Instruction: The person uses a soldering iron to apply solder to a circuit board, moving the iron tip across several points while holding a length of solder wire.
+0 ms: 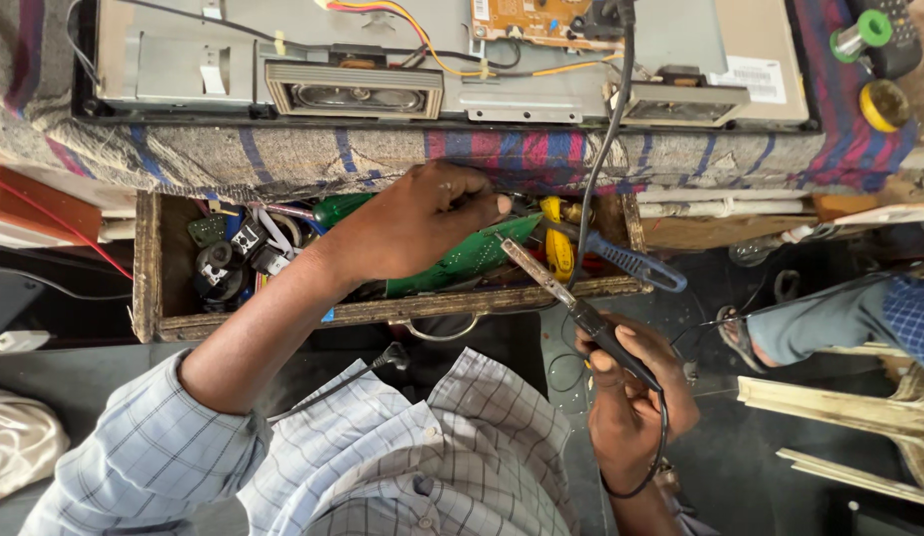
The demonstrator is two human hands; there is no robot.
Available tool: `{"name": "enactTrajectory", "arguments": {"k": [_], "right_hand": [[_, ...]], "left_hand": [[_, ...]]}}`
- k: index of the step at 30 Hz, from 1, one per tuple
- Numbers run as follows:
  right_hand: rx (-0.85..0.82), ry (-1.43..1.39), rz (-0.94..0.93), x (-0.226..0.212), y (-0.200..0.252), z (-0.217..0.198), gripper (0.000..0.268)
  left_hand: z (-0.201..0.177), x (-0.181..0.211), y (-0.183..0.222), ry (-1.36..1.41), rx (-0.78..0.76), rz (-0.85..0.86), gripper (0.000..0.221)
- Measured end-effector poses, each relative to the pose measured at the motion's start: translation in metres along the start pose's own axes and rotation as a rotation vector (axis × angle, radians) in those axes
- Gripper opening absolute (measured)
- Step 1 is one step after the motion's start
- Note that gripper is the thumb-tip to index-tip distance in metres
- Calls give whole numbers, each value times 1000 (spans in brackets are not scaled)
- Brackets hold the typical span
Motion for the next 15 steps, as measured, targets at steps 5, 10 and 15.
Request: {"name": "enactTrajectory", "arguments": {"k": [5, 10, 15], "right_hand": [[-31, 77, -11, -4, -3, 0, 27], [-98, 190, -31, -7, -4, -3, 24], [-136, 292, -80, -11, -6, -7, 22]], "left_hand": [[1, 4, 0, 5, 11, 32, 40], [1, 4, 0, -57, 5, -64, 49], [5, 5, -1, 26, -43, -76, 46]]}}
Point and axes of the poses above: each hand's wrist, its own y-axis away from the middle knuckle, its own z-axis out of the palm, x = y × z, the point moved 7 cm from there along -y, towards the middle knuckle, and after that the axes turned 13 degrees about -z, right-handed, at the moved point
